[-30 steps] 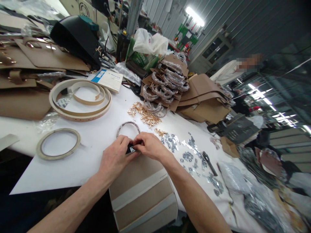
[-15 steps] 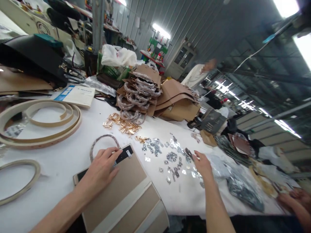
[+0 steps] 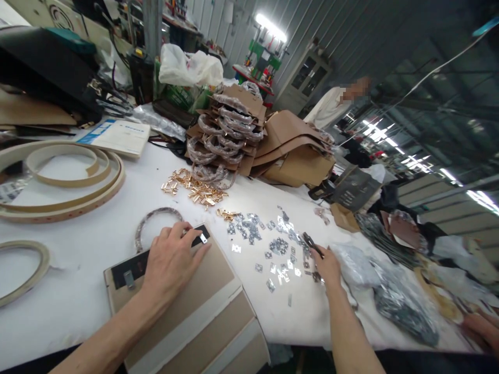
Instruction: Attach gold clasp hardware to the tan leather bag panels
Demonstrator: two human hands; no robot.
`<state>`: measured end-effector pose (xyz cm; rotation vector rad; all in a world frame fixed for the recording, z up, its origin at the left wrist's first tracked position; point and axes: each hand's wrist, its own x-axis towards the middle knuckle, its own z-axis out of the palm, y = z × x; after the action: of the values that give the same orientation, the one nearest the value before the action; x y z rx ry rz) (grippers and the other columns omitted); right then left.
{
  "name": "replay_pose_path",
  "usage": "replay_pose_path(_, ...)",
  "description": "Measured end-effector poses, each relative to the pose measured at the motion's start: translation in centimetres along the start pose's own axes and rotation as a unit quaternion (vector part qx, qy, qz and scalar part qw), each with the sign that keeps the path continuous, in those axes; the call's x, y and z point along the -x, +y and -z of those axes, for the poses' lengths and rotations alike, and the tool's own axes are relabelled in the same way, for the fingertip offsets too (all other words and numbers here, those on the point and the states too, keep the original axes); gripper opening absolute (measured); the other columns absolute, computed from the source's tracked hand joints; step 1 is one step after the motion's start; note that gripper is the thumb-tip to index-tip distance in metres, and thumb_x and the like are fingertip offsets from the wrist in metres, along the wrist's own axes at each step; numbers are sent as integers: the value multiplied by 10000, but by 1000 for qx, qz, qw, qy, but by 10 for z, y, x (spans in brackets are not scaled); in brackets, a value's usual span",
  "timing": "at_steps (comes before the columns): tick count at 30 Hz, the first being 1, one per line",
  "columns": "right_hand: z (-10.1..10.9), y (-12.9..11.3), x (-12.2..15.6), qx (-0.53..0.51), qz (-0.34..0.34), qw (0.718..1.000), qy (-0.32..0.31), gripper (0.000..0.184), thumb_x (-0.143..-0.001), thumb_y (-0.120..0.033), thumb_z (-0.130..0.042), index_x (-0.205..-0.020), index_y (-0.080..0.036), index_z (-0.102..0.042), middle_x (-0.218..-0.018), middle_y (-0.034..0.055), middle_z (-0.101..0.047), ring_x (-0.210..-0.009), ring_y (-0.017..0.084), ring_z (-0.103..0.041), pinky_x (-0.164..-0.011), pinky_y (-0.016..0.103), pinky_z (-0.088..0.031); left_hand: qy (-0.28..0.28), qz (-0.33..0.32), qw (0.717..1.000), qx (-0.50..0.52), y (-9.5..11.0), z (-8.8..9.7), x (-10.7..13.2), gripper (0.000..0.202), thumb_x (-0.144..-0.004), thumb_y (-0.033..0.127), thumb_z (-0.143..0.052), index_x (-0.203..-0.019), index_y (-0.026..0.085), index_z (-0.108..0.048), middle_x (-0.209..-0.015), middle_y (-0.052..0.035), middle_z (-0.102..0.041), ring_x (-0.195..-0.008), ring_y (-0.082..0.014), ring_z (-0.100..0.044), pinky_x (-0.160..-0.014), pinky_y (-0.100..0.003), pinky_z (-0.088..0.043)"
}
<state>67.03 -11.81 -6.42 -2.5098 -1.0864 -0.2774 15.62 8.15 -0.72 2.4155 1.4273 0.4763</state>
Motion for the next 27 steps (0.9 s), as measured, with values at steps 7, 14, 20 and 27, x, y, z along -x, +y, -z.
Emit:
replay_pose_path(7, 14, -75, -7, -143, -45, 987, 50, 470, -827, -628, -603, -956, -182, -669, -868, 137, -696, -855, 296, -647, -817, 478, -531, -9, 7, 1000, 18, -2, -1, -2, 226, -949, 339, -620, -1101, 264, -768, -1225, -65, -685, -1068, -310, -610, -869, -477, -498)
replay_pose_path(14, 37, -310, 38, -752, -119, 646, -61, 260, -799, -410, -721, -864, -218, -559, -663, -85, -397, -487, 65, -331, -463, 204, -307, -11, 26, 999, 16, -2, -1, -2, 215, -928, 321, -624, -1081, 272, -768, -1256, -62, -676, -1087, -312, -595, -858, -463, -489)
replay_pose_path(20, 3, -406, 94, -793, -148, 578, -125, 466, -877, -467, -673, -649, -225, -346, -545, -101, -249, -443, 77, -165, -409, 222, -202, -3, 20, 1000, 3, -2, -2, -1, 221, -938, 330, -603, -1088, 275, -756, -1299, -57, -680, -1111, -319, -586, -875, -479, -494)
replay_pose_path(27, -33, -417, 120, -774, -163, 607, -83, 594, -924, -562, -602, -621, -234, -210, -474, -115, -169, -396, 74, -86, -365, 239, -137, 5, 10, 1000, -8, -2, -5, 0, 209, -940, 327, -601, -1092, 272, -733, -1313, -61, -674, -1119, -324, -586, -857, -478, -492)
